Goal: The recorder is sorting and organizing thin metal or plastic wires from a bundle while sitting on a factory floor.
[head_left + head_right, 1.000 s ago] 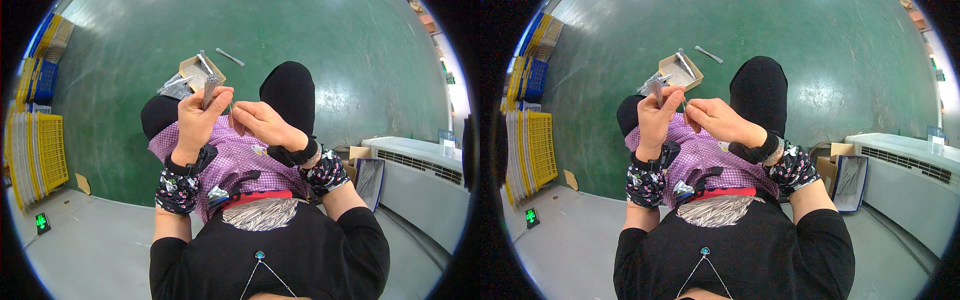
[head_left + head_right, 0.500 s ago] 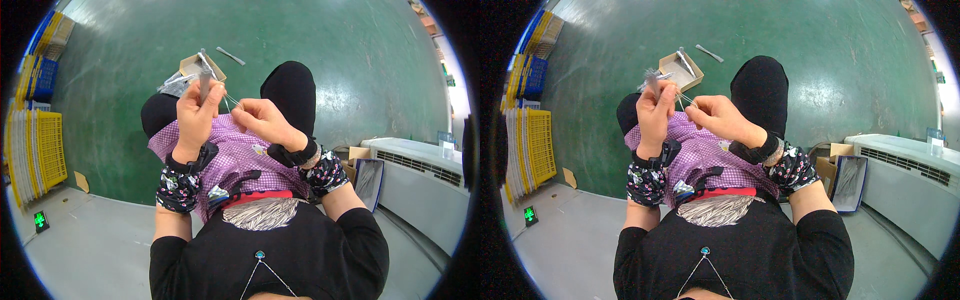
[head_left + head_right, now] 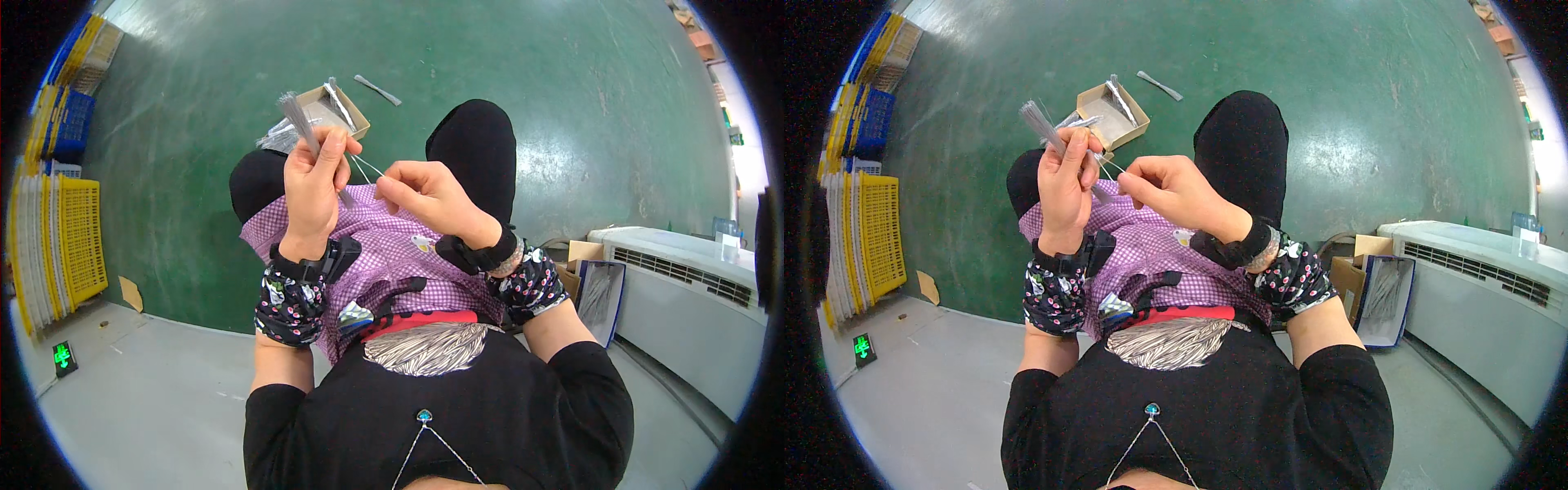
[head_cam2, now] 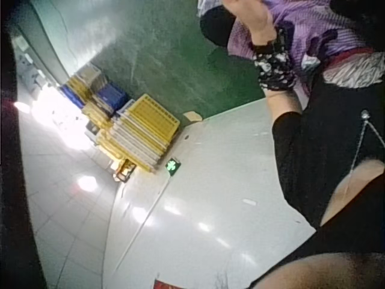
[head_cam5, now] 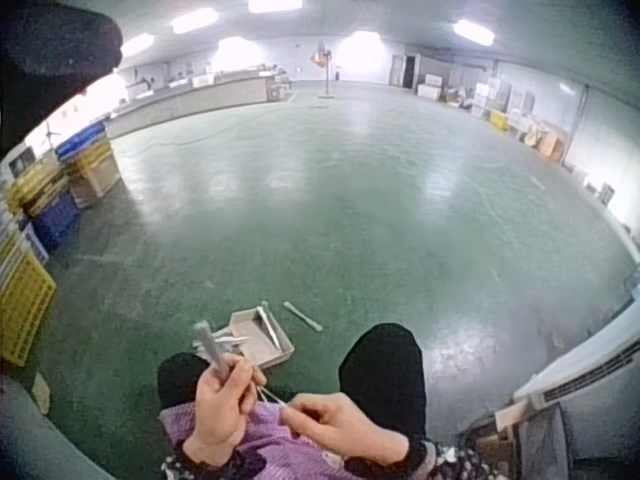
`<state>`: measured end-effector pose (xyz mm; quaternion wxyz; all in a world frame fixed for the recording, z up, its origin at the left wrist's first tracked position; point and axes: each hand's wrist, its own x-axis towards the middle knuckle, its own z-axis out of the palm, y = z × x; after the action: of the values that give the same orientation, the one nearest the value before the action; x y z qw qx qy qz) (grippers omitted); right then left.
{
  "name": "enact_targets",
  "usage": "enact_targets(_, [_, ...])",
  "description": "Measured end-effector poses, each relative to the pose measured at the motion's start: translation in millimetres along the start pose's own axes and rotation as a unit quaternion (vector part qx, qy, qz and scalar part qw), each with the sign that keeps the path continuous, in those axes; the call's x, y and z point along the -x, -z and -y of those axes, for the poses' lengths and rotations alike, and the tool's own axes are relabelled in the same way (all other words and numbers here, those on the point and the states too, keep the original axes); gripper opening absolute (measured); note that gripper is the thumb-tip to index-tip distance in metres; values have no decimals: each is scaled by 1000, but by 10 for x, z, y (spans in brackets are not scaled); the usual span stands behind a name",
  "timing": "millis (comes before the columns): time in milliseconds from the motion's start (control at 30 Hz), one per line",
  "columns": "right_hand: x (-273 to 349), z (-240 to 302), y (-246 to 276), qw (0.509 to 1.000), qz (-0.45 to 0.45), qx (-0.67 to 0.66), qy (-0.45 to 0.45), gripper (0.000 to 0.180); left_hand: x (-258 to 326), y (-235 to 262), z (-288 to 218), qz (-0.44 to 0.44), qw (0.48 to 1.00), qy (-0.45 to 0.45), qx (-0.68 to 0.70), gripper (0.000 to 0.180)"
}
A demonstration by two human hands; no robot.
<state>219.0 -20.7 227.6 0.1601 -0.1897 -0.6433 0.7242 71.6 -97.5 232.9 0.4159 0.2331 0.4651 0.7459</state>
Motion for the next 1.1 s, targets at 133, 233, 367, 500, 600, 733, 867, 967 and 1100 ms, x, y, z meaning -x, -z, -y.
enact_targets(133, [-35,10,-14,1000,-11,14,-9,26,43,-96,-30,9,996,-22,-87,13])
enact_targets(233, [-2,29,-14,999,-16,22,-18,26,62,-92,-60,10,997,5,-81,16])
enact_targets(367, [18,63,-11,1000,-3,1,-29,25,76,-73,-72,23,995,26,-90,24])
enact_targets(500, [20,39,-10,1000,-4,-12,-29,25,74,-72,-60,23,996,19,-86,24])
enact_targets(600, [24,41,-10,999,-4,-22,-26,25,74,-80,-67,21,996,22,-86,24])
enact_targets(733, [30,30,-14,999,-3,-34,-20,25,80,-76,-55,16,996,20,-85,24])
enact_targets(867, [38,40,-9,999,0,-28,-19,25,85,-72,-53,14,996,26,-85,24])
enact_targets(967, [41,48,-3,1000,2,-15,-23,25,89,-81,-66,12,995,29,-90,25])
enact_targets(1100, [44,47,8,1000,6,-6,-20,25,88,-92,-66,12,995,26,-91,25])
